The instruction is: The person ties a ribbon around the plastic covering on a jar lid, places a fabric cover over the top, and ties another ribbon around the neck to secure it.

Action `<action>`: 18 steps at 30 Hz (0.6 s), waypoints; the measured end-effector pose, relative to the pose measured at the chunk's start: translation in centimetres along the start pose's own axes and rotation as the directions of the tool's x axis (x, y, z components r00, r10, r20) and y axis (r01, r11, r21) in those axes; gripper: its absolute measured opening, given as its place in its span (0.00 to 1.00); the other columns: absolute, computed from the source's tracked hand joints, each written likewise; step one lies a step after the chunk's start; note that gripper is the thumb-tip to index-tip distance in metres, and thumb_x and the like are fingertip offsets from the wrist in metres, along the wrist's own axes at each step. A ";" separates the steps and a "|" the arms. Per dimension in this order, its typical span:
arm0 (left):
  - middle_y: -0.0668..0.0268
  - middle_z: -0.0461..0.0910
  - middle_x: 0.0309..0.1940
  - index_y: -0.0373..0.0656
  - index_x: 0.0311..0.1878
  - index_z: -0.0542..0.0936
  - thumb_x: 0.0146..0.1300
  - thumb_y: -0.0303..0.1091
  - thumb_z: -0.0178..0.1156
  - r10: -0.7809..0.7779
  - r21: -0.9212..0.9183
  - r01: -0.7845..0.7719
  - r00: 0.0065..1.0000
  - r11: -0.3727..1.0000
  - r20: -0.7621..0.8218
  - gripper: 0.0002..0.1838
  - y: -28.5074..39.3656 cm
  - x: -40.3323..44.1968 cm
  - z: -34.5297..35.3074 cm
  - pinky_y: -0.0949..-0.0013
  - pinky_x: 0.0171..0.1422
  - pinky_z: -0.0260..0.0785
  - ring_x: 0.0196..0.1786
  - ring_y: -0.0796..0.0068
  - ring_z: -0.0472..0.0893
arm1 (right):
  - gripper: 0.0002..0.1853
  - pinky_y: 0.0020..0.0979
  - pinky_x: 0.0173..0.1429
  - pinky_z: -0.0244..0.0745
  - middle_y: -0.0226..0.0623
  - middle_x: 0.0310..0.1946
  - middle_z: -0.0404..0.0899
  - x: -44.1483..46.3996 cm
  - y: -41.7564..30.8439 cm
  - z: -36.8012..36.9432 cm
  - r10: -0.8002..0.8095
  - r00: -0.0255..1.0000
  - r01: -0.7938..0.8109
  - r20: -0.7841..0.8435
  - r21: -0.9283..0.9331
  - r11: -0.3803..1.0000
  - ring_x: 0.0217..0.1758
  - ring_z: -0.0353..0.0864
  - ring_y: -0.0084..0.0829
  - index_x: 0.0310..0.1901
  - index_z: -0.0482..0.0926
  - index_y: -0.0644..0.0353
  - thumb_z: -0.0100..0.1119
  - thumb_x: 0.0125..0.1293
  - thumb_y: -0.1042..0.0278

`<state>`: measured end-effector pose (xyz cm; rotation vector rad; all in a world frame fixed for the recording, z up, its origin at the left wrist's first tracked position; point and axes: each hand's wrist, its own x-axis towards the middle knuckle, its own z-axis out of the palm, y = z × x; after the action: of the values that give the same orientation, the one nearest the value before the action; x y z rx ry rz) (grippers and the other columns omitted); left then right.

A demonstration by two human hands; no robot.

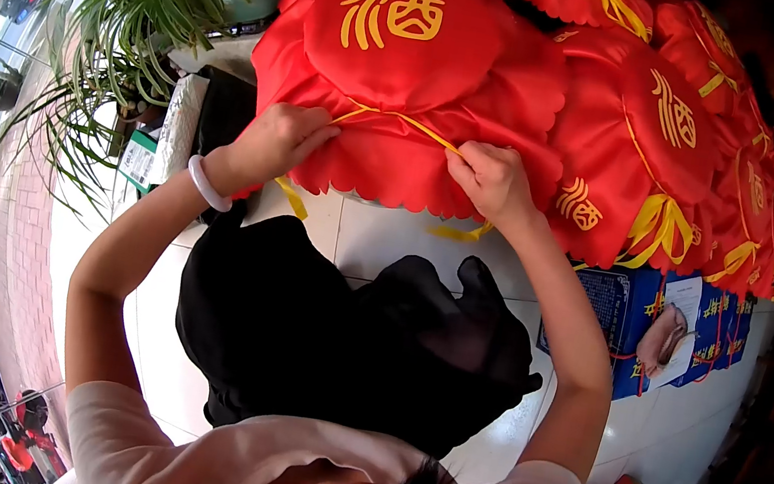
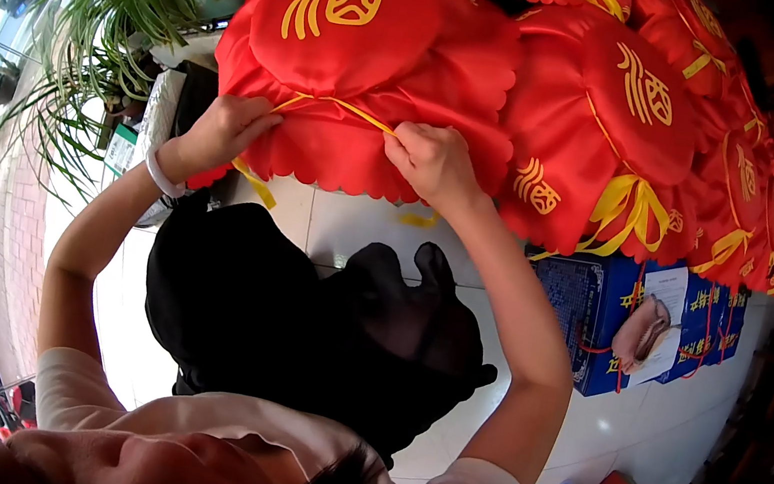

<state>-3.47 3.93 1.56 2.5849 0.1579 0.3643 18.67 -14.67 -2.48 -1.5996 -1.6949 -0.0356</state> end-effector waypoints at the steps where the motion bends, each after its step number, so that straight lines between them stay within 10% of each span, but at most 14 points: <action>1: 0.52 0.72 0.21 0.35 0.27 0.72 0.60 0.31 0.55 -0.015 0.050 0.015 1.000 0.999 -0.003 0.10 -0.1 -0.1 0.1 0.61 0.31 0.67 0.27 0.52 0.74 | 0.13 0.36 0.22 0.64 0.41 0.14 0.67 -0.1 -0.2 -0.2 0.038 0.999 -0.039 0.014 0.034 0.999 0.17 0.70 0.41 0.19 0.66 0.63 0.59 0.55 0.71; 6: 0.58 0.74 0.22 0.34 0.27 0.70 0.65 0.36 0.53 -0.350 -0.311 0.351 0.935 0.883 0.060 0.15 1.6 -0.7 -1.2 0.66 0.37 0.67 0.30 0.66 0.77 | 0.09 0.30 0.34 0.69 0.39 0.31 0.73 0.7 -4.2 -1.5 0.002 0.999 0.013 -0.043 0.350 0.936 0.34 0.76 0.34 0.25 0.75 0.65 0.62 0.56 0.69; 8: 0.60 0.74 0.23 0.34 0.26 0.70 0.66 0.36 0.52 -0.290 -0.471 0.204 0.950 0.858 -0.116 0.16 1.9 -0.6 -1.0 0.65 0.44 0.66 0.32 0.68 0.77 | 0.08 0.26 0.41 0.70 0.37 0.39 0.74 2.1 -5.1 -0.8 -0.079 0.989 0.127 -0.128 0.427 0.895 0.41 0.75 0.30 0.29 0.78 0.67 0.61 0.58 0.70; 10: 0.62 0.74 0.23 0.35 0.26 0.69 0.66 0.36 0.51 -0.240 -0.578 0.026 0.924 0.816 -0.296 0.16 2.7 0.0 -1.0 0.64 0.51 0.65 0.34 0.70 0.77 | 0.08 0.23 0.42 0.69 0.34 0.40 0.75 3.2 -6.0 0.0 0.151 0.989 -0.092 0.008 0.827 0.555 0.40 0.75 0.27 0.34 0.80 0.67 0.59 0.60 0.70; 12: 0.61 0.74 0.25 0.37 0.25 0.69 0.68 0.36 0.48 -0.383 -0.956 -0.056 0.908 0.286 -0.168 0.16 4.3 0.7 -0.8 0.59 0.61 0.59 0.36 0.66 0.77 | 0.08 0.21 0.40 0.68 0.32 0.35 0.76 3.8 -5.5 0.3 0.133 0.990 -0.119 0.054 0.826 0.551 0.35 0.74 0.22 0.35 0.81 0.68 0.58 0.61 0.70; 14: 0.65 0.68 0.19 0.41 0.23 0.65 0.69 0.37 0.45 -0.283 -0.979 0.034 0.959 0.201 -0.025 0.17 2.8 1.1 0.2 0.60 0.56 0.64 0.28 0.71 0.72 | 0.11 0.23 0.42 0.70 0.33 0.28 0.77 4.4 -4.5 0.6 0.341 0.922 -0.331 0.182 0.829 0.451 0.34 0.76 0.24 0.33 0.79 0.71 0.53 0.63 0.71; 16: 0.69 0.62 0.17 0.42 0.22 0.64 0.69 0.37 0.44 -0.349 -0.971 0.039 0.936 0.236 -0.047 0.18 0.4 1.6 -0.7 0.65 0.47 0.65 0.23 0.75 0.64 | 0.09 0.24 0.31 0.67 0.33 0.20 0.72 4.5 -2.5 1.4 0.330 0.937 -0.267 0.110 0.835 0.481 0.23 0.71 0.24 0.26 0.76 0.70 0.56 0.60 0.73; 18: 0.72 0.56 0.17 0.44 0.22 0.62 0.71 0.39 0.40 -0.345 -0.953 0.037 0.936 0.302 -0.073 0.19 -0.4 1.8 -0.7 0.68 0.39 0.61 0.21 0.78 0.55 | 0.12 0.28 0.24 0.62 0.36 0.16 0.66 4.5 -1.8 2.1 -0.120 0.988 0.152 -0.099 0.460 0.875 0.18 0.66 0.27 0.19 0.70 0.68 0.60 0.56 0.75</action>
<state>-2.00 4.90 2.38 1.2678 0.2552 0.5133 16.58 -10.21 -0.63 -1.1059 -1.6085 0.2312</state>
